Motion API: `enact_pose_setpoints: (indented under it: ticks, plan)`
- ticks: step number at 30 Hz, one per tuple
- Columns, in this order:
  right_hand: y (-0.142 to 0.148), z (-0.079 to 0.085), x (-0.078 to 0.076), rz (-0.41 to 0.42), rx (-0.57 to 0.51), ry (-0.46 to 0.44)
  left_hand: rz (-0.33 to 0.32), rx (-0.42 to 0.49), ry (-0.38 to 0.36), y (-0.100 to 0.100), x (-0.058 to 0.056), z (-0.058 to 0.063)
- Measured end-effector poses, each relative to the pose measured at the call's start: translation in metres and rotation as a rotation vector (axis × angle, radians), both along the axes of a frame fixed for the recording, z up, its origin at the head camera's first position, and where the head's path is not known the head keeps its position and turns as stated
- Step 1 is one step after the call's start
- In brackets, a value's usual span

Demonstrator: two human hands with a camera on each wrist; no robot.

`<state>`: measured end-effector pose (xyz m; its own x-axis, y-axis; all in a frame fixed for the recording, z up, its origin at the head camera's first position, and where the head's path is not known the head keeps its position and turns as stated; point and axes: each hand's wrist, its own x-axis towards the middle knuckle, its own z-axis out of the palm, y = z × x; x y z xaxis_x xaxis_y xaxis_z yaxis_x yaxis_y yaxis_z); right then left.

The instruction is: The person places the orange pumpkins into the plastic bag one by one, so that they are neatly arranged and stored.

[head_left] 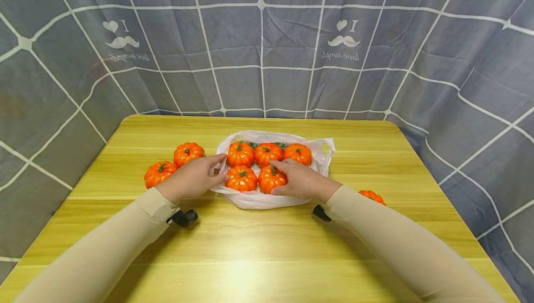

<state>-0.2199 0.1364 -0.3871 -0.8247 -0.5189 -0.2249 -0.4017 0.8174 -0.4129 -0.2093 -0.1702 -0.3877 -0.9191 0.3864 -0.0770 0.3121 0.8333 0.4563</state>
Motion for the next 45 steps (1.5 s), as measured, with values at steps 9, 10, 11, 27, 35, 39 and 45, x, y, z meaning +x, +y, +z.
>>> enact_pose_setpoints:
  ticks: [9, 10, 11, 27, 35, 39, 45]
  plan:
    - [0.0, 0.0, 0.0, 0.003, -0.008, 0.001, 0.004, 0.013, -0.008, 0.001, 0.002, 0.003]
    - [0.0, 0.0, 0.0, 0.003, -0.008, 0.002, 0.004, 0.014, -0.01, 0.001, 0.002, 0.003]
    - [0.0, 0.0, 0.0, 0.003, -0.008, 0.001, 0.005, 0.015, -0.012, 0.001, 0.002, 0.003]
    - [0.024, 0.037, 0.006, 0.007, -0.118, 0.064, 0.006, 0.002, -0.001, -0.002, 0.002, 0.002]
    - [0.066, 0.06, 0.013, -0.007, -0.195, 0.087, 0.0, 0.002, 0.0, -0.002, 0.001, 0.002]
    - [0.091, 0.063, 0.02, -0.01, -0.217, 0.083, 0.001, 0.011, -0.008, -0.002, 0.0, 0.001]
    - [0.127, 0.062, 0.033, 0.004, -0.221, 0.106, 0.001, 0.026, -0.019, -0.003, 0.001, 0.003]
